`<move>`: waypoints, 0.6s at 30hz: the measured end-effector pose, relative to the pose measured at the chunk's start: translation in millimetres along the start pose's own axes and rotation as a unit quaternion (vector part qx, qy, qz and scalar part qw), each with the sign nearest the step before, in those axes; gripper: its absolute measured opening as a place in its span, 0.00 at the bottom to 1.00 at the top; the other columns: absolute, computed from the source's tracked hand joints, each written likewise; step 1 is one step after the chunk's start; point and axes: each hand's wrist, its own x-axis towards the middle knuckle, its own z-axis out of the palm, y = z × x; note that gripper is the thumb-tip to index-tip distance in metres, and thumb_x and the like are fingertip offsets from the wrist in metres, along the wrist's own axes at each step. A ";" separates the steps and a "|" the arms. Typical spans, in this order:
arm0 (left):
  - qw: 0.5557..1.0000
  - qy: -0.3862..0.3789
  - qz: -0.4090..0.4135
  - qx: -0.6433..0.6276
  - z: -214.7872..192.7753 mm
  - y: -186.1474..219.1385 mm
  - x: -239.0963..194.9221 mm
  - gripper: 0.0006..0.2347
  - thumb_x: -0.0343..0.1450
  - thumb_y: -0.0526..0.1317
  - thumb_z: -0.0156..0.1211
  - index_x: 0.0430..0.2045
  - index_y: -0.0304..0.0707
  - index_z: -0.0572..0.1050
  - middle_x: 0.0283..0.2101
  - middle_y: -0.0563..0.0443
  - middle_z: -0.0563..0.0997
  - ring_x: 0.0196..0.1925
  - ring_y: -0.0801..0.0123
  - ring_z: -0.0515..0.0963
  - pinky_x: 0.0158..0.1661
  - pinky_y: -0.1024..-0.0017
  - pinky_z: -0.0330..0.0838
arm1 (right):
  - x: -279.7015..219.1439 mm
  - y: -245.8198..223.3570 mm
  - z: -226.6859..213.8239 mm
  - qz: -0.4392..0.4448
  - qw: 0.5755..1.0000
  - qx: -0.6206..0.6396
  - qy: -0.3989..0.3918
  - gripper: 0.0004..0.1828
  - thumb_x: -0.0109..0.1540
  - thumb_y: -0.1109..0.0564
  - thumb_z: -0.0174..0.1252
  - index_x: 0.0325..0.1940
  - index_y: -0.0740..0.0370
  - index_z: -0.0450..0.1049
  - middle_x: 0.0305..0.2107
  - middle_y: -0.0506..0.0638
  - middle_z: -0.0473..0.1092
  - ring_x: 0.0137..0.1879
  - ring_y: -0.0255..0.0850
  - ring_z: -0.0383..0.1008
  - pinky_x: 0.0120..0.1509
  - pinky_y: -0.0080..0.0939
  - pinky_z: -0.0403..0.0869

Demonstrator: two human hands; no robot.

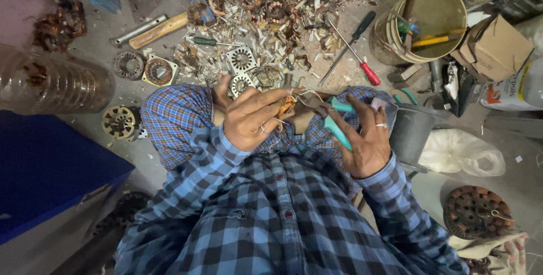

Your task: The person extracts copper wire from metal motor stators using pliers and a screwdriver while sitting on the floor.

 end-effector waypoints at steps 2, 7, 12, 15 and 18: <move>1.000 -0.014 -0.002 0.016 0.2 3.7 -0.4 0.15 0.65 0.33 0.71 0.45 0.27 0.81 0.59 0.44 0.80 0.44 0.59 0.79 0.51 0.67 0.72 | -1.6 -3.0 -4.1 0.009 1.000 -0.024 -0.009 0.38 0.52 0.58 0.64 0.68 0.46 0.70 0.69 0.63 0.58 0.71 0.65 0.60 0.76 0.76 0.54; 0.993 0.009 0.019 0.116 -0.2 8.3 -0.5 0.13 0.62 0.35 0.72 0.39 0.33 0.82 0.56 0.50 0.80 0.41 0.66 0.77 0.67 0.49 0.53 | -2.0 -5.6 -7.8 0.011 0.998 -0.059 -0.021 0.39 0.51 0.58 0.64 0.67 0.44 0.71 0.71 0.63 0.55 0.74 0.64 0.57 0.74 0.83 0.52; 0.986 0.004 0.037 0.163 1.2 13.4 5.1 0.11 0.66 0.36 0.73 0.40 0.37 0.83 0.57 0.54 0.81 0.41 0.69 0.77 0.71 0.47 0.47 | -1.6 -9.6 -12.8 -0.002 0.998 -0.070 -0.005 0.37 0.51 0.56 0.63 0.66 0.45 0.70 0.68 0.64 0.58 0.70 0.65 0.60 0.73 0.82 0.53; 0.981 0.001 0.050 0.186 -1.1 18.7 8.6 0.09 0.67 0.35 0.71 0.39 0.38 0.83 0.57 0.55 0.81 0.39 0.72 0.76 0.72 0.46 0.46 | -1.9 -13.2 -16.6 -0.004 0.994 -0.106 0.017 0.33 0.57 0.57 0.61 0.67 0.44 0.71 0.65 0.60 0.63 0.65 0.61 0.66 0.73 0.73 0.62; 0.975 0.011 0.071 0.209 -3.7 23.1 11.7 0.07 0.66 0.34 0.69 0.36 0.39 0.83 0.54 0.57 0.81 0.35 0.74 0.74 0.68 0.45 0.45 | -5.6 -13.6 -18.0 -0.006 0.993 -0.115 -0.028 0.30 0.57 0.55 0.62 0.65 0.46 0.74 0.59 0.59 0.67 0.54 0.58 0.71 0.54 0.62 0.69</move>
